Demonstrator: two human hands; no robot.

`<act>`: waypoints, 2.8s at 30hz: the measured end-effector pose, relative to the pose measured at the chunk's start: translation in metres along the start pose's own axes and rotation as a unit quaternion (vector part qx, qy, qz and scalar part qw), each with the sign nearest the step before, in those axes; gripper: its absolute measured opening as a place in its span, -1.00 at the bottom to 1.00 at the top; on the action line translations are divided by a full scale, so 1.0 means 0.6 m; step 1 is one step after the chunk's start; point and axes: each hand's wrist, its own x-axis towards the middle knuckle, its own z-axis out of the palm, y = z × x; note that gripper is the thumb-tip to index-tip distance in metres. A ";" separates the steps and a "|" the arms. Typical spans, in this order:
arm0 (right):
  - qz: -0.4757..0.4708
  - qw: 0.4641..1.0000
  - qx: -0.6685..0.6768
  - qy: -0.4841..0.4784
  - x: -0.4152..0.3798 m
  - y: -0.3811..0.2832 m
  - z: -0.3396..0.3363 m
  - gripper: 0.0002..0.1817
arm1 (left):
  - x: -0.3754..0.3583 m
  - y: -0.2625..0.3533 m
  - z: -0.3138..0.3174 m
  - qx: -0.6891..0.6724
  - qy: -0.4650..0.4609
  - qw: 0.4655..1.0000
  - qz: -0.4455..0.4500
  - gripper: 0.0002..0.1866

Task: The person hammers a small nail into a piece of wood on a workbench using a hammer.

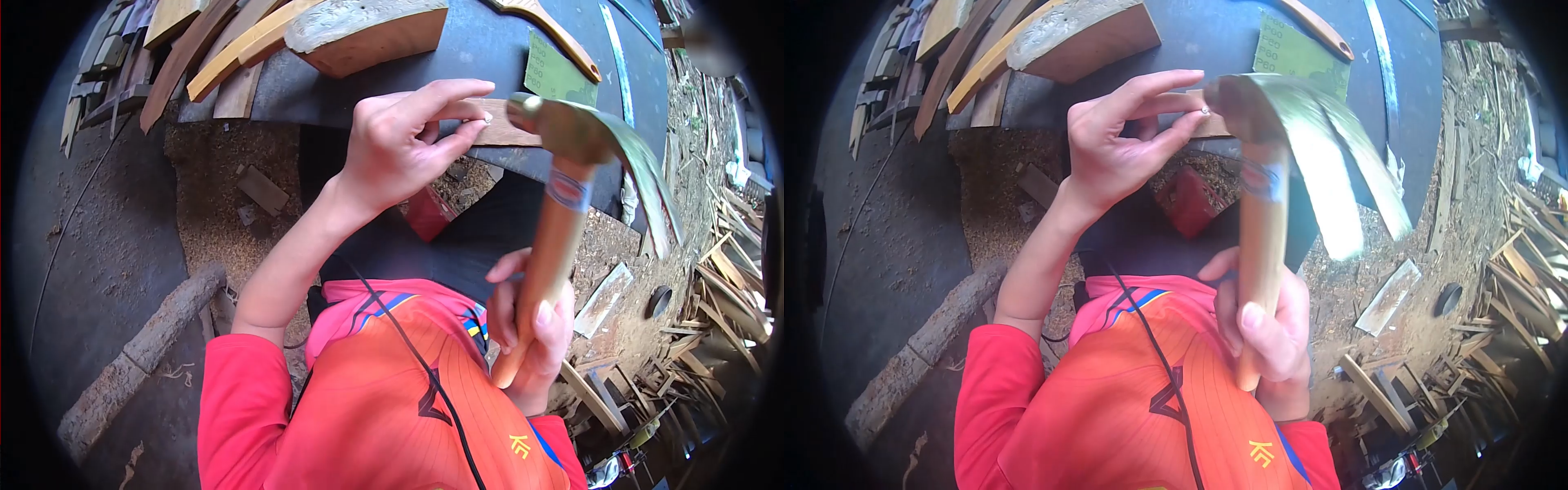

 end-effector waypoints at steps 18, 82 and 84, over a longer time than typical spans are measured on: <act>0.002 1.000 -0.013 0.013 -0.007 -0.001 0.004 -0.28 | 0.000 0.003 0.000 0.009 0.004 1.000 -0.001 -0.55; -0.005 0.989 -0.144 0.030 0.026 0.021 -0.054 -0.63 | 0.020 0.015 -0.019 0.090 -0.044 0.995 0.012 -0.60; -0.051 0.966 -0.236 0.089 0.018 0.004 -0.048 -0.59 | 0.016 0.017 -0.031 0.102 -0.080 0.991 0.023 -0.50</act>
